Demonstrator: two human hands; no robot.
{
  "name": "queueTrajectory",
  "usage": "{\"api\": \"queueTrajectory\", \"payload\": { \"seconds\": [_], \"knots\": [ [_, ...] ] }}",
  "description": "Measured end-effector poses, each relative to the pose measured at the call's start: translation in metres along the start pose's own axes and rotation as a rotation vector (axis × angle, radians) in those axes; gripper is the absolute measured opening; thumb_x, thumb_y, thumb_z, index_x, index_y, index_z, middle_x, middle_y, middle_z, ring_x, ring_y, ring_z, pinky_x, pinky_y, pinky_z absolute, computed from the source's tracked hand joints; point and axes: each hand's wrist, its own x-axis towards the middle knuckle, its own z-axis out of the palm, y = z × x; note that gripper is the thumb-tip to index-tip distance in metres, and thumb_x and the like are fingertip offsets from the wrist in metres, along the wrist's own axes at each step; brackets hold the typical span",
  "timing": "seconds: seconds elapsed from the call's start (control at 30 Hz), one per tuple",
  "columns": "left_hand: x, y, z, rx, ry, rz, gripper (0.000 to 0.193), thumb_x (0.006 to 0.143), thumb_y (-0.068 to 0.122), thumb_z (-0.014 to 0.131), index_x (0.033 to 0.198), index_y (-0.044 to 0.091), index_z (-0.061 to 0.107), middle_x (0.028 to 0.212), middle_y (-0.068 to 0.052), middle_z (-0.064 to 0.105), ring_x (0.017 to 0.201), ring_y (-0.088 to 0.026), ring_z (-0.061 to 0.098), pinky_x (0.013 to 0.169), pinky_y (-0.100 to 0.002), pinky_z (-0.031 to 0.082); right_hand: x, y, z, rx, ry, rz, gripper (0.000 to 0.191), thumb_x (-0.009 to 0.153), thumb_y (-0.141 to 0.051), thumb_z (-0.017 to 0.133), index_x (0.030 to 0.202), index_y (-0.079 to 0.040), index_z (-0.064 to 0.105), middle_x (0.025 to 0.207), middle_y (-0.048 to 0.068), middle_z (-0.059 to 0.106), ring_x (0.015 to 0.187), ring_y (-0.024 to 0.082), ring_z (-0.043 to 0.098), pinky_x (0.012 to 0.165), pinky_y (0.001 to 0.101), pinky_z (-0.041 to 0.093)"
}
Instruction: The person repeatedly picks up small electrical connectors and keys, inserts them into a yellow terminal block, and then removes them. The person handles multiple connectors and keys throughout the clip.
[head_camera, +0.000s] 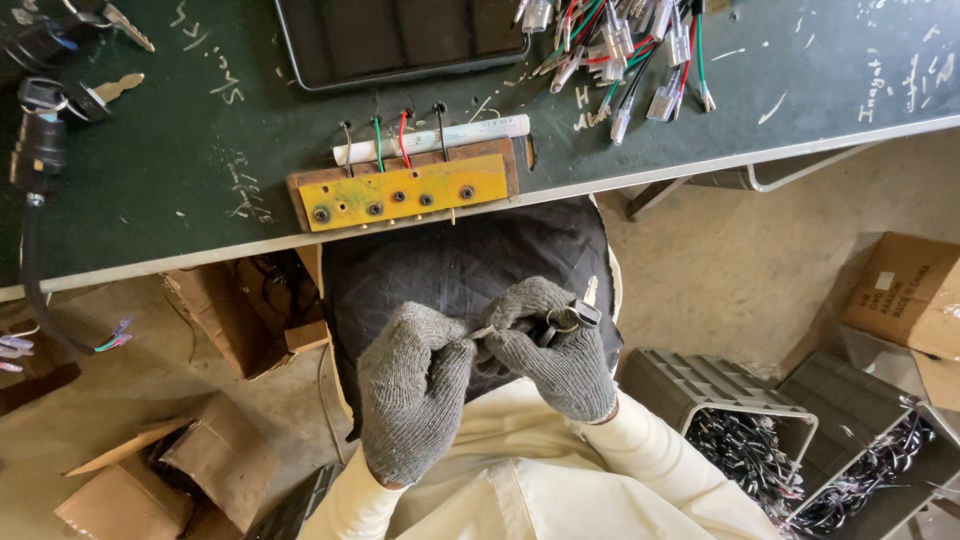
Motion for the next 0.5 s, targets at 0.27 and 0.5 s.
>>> {"api": "queueTrajectory", "payload": {
  "seconds": [0.27,0.5],
  "knots": [
    [0.0007,0.0008,0.0034,0.041,0.011,0.069,0.016,0.088,0.0,0.072,0.099,0.005,0.061,0.088,-0.012,0.065,0.075,-0.029,0.067,0.067,-0.037,0.052,0.0037,-0.0062,0.0003,-0.056,-0.068,0.011,0.018,0.09,-0.011,0.08,0.1,-0.002,0.068,0.096,0.006,0.071,0.078,0.009,0.064,0.066,0.0235,0.053],
    [-0.0015,-0.0026,0.0013,-0.039,0.058,0.037,0.012,0.093,-0.002,0.07,0.099,0.004,0.061,0.09,-0.01,0.065,0.078,-0.025,0.068,0.072,-0.035,0.054,0.002,-0.0034,0.0025,-0.048,-0.037,0.073,0.025,0.087,-0.012,0.08,0.107,-0.004,0.068,0.094,0.003,0.069,0.075,0.005,0.06,0.064,0.0204,0.051]
  ]
}}
